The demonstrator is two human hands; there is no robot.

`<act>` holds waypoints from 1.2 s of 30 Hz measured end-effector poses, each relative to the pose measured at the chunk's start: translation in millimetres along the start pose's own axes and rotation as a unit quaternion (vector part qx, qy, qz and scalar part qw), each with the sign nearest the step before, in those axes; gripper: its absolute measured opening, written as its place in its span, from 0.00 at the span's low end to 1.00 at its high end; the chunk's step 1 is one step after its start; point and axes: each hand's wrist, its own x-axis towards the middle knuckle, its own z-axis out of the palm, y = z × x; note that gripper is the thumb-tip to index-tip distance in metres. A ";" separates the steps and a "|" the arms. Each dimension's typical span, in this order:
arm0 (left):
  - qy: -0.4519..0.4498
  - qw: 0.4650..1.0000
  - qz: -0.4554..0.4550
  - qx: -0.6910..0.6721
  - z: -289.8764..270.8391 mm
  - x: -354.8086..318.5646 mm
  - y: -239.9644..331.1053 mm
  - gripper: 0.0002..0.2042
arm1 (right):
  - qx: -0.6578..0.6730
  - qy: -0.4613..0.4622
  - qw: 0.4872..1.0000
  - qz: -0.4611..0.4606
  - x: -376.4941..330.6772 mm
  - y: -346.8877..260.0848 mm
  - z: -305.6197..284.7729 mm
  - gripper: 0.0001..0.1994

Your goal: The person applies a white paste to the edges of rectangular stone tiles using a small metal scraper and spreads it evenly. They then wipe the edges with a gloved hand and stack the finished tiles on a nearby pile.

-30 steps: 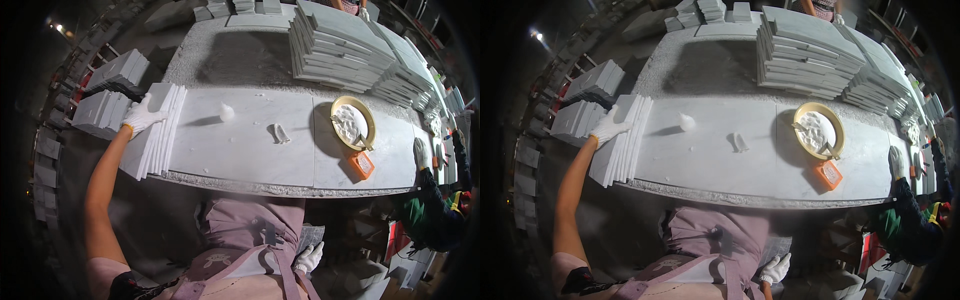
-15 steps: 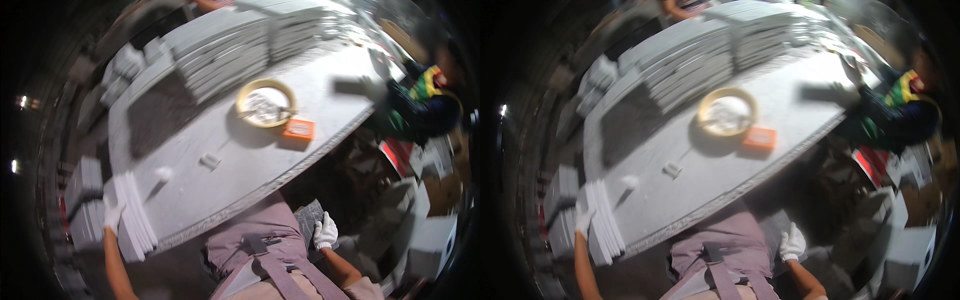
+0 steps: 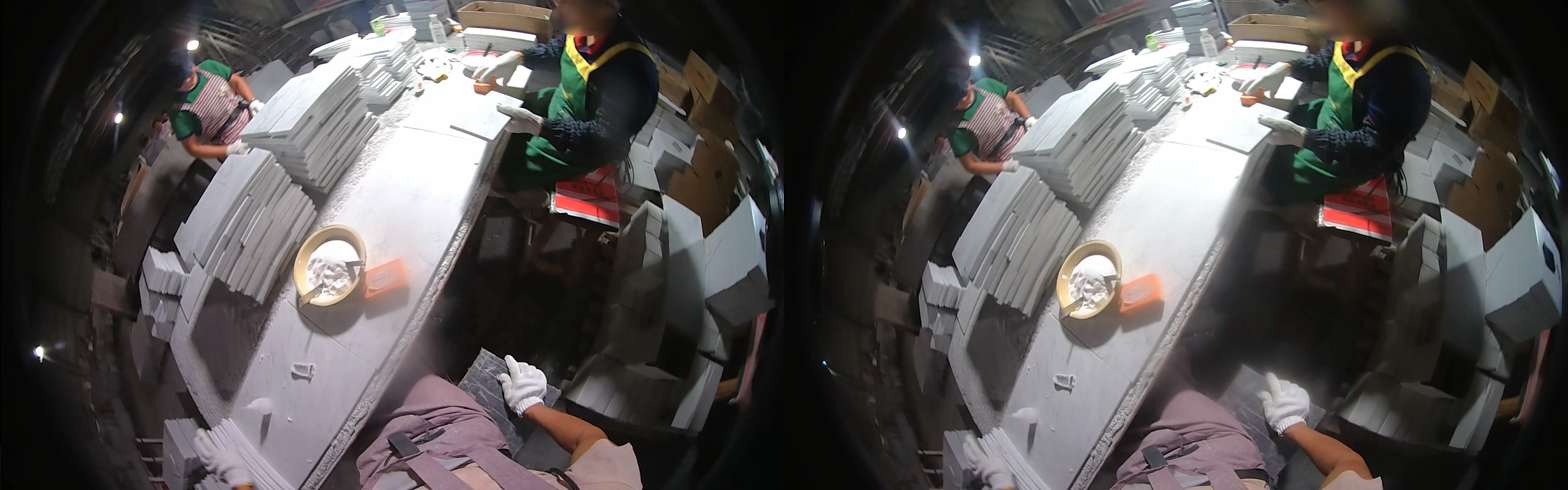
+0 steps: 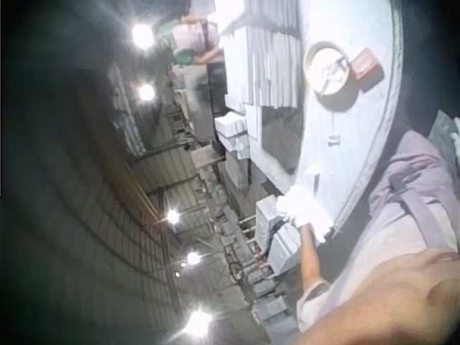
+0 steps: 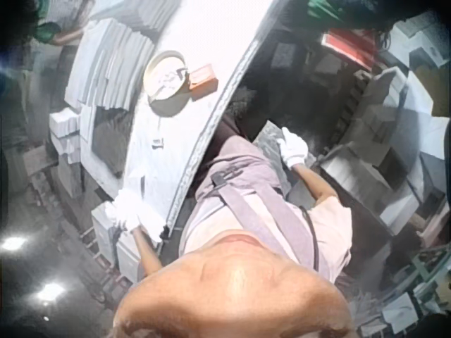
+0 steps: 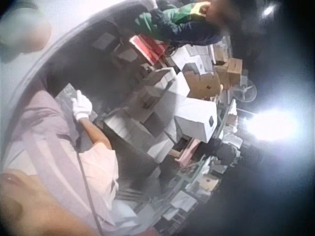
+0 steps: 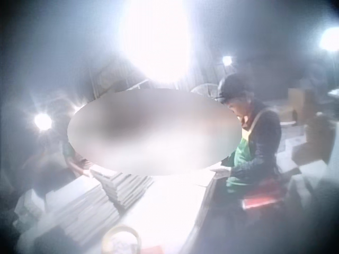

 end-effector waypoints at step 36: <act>-0.059 0.515 0.737 -0.435 -16.1 -68.7 321.7 0.23 | -0.026 -0.058 0.996 0.061 37.8 -21.0 22.0 0.17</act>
